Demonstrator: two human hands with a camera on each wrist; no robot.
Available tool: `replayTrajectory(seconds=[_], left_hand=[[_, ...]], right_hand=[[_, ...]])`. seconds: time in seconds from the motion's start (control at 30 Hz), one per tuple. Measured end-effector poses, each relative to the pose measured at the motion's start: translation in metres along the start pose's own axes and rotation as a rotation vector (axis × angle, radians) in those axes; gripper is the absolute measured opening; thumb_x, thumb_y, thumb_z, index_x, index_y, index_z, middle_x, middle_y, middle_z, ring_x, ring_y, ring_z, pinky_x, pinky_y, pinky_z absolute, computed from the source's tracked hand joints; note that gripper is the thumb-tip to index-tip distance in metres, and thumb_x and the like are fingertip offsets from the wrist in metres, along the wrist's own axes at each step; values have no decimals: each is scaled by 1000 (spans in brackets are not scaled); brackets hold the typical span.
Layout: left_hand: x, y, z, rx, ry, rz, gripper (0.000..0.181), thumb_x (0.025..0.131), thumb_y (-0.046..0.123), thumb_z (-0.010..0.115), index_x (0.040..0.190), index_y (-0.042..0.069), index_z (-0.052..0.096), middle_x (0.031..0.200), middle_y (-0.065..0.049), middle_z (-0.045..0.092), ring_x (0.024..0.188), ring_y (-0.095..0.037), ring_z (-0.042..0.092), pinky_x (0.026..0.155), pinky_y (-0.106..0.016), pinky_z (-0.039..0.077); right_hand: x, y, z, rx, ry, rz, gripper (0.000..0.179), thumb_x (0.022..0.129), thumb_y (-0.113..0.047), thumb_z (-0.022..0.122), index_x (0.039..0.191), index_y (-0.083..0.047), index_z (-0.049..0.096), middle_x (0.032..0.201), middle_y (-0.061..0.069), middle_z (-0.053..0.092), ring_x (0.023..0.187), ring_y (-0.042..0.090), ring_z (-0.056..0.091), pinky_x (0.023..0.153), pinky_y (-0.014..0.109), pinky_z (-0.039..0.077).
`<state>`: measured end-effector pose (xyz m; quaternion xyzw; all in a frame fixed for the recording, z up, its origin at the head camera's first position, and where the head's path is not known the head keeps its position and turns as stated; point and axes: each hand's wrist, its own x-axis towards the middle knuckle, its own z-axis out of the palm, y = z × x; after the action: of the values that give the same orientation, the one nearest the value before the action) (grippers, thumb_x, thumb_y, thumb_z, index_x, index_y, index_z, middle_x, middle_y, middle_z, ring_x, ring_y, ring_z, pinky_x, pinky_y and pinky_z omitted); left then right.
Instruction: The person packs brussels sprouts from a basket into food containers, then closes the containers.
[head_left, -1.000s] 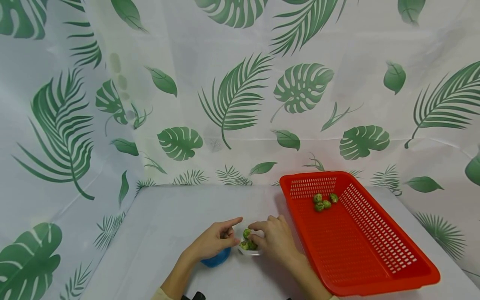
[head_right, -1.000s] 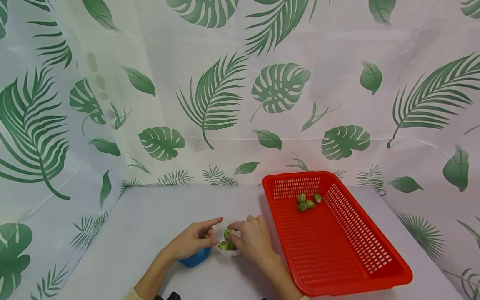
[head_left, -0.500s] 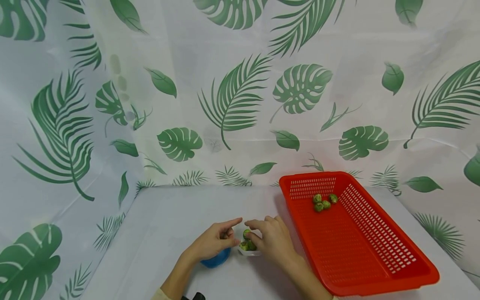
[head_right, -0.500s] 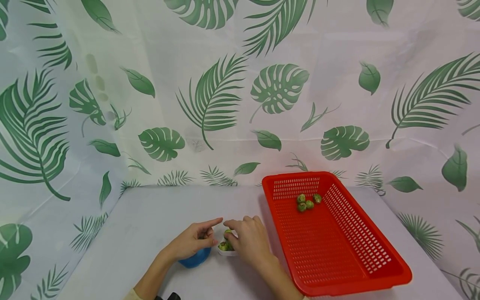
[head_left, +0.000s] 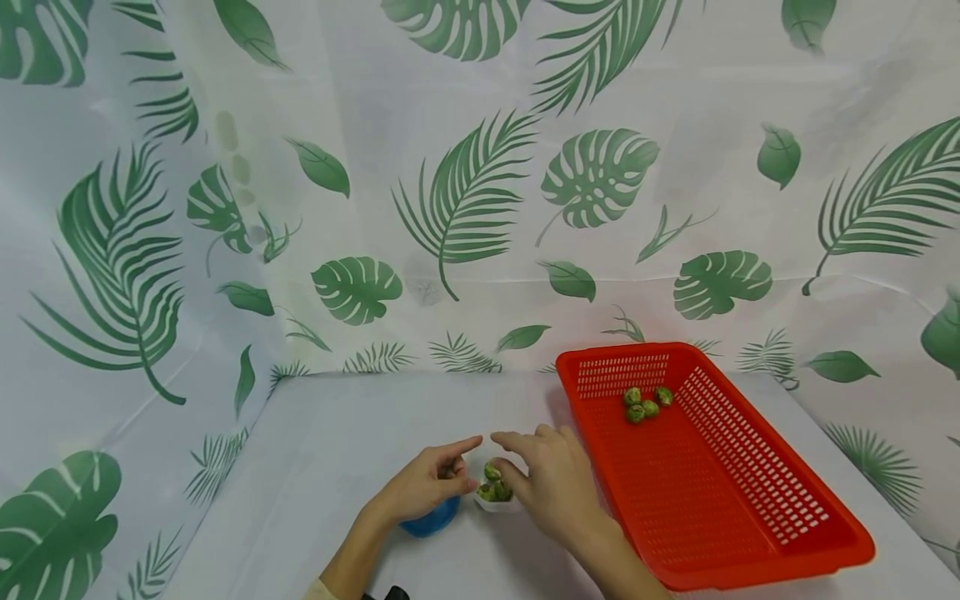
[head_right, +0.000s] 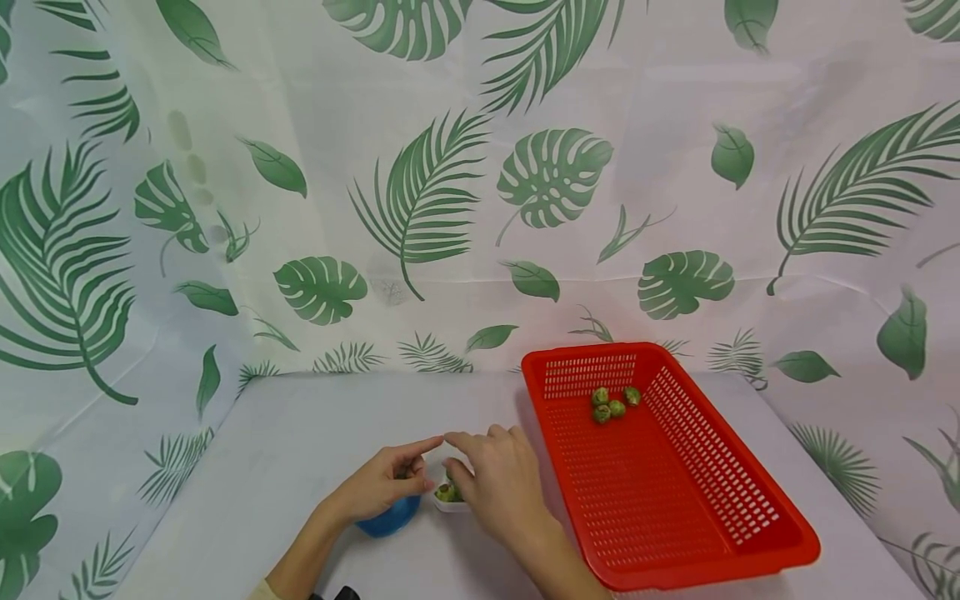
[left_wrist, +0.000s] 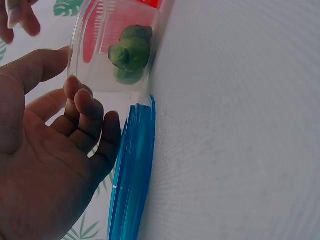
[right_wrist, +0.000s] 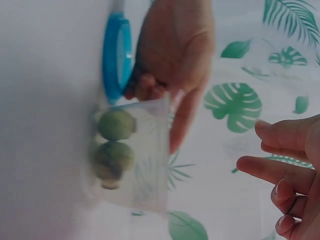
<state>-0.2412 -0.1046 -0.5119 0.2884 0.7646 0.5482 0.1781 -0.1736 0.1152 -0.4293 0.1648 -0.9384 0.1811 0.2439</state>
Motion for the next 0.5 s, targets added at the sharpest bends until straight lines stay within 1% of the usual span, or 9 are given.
replayTrajectory(seconds=[0.13,0.3,0.37,0.5], left_hand=[[0,0,0,4,6,-12,63,101,14,68,160,15,43,86,2,55,69,-4,46,65,-19,41],[1,0,1,4,4,-12,64,101,13,67,160,10,42,87,2,55,70,-4,48,66,-20,42],[1,0,1,3,2,-12,64,101,13,67,160,8,42,87,2,55,70,-4,48,67,-20,42],[1,1,1,1,0,-8,64,101,12,67,160,7,41,86,2,55,70,-4,48,66,-20,42]], right_hand=[[0,-2,-11,12,23,-10,31,78,-33,93,108,-27,84,68,-14,66,62,2,39,66,22,38],[1,1,-21,50,67,-27,34,77,-28,94,109,-25,84,80,-11,75,60,-2,36,67,23,39],[1,2,-24,62,84,-30,34,77,-27,94,110,-24,84,75,-11,72,59,-2,36,68,24,39],[2,6,-33,73,106,-30,35,78,-27,94,111,-23,83,80,-10,75,62,-1,41,69,26,40]])
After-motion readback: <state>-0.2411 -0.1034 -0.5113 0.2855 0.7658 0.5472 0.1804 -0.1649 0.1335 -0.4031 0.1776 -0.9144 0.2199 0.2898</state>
